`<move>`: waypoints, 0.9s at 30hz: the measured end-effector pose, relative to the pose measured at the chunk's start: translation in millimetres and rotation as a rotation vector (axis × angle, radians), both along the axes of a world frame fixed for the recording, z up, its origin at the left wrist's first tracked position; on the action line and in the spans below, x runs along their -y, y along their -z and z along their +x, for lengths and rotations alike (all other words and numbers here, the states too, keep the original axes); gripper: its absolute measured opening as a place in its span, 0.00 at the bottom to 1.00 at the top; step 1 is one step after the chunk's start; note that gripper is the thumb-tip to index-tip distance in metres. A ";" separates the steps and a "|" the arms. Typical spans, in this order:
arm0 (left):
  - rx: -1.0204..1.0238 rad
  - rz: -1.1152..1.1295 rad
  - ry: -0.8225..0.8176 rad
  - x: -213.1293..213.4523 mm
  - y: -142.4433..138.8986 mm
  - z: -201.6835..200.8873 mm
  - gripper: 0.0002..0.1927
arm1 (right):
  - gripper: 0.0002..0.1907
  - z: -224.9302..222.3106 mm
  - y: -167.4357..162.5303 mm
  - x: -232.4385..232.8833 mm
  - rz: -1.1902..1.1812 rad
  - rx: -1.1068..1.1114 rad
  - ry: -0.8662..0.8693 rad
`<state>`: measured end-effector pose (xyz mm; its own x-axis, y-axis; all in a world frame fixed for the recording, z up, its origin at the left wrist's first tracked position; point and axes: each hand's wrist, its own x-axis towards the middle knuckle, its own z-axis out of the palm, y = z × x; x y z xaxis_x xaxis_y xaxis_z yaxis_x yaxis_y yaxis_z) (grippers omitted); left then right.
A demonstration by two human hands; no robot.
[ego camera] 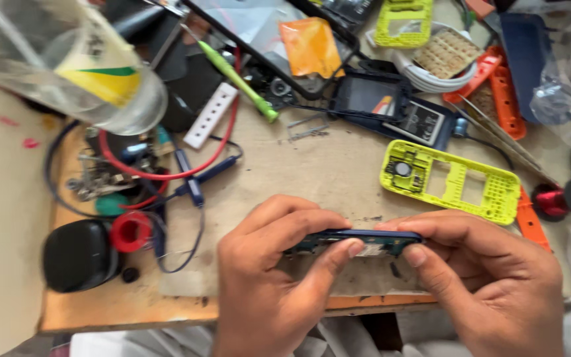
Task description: The person cleans a feature phone board and keypad with a cloth, then fits the motherboard into the yellow housing and presses the covers together. They use a green pry tool on the assembled phone and then handle a small charging jig with clips.
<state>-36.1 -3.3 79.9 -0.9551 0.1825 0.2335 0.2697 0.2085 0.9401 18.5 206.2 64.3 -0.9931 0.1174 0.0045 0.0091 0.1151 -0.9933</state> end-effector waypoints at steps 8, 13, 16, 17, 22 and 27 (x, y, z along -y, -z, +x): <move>-0.072 0.032 0.046 2.1 4.9 -7.8 0.13 | 0.21 -13.0 5.0 -3.6 0.058 0.081 -0.047; 0.223 0.287 0.103 7.0 6.5 -9.3 0.26 | 0.16 -14.3 17.0 -4.8 0.092 0.029 0.007; 0.352 0.466 0.135 6.5 10.1 -12.4 0.17 | 0.15 -18.1 19.4 -7.3 -0.022 0.064 0.052; 0.369 0.488 0.142 5.5 12.1 -13.3 0.15 | 0.15 -20.1 19.6 -7.1 -0.060 0.083 0.033; 0.375 0.504 0.191 2.6 23.0 -10.7 0.08 | 0.19 -27.9 14.2 0.5 0.080 0.025 -0.120; 0.325 0.467 0.170 0.2 26.8 -10.9 0.07 | 0.17 -29.3 8.0 8.4 0.078 0.196 0.015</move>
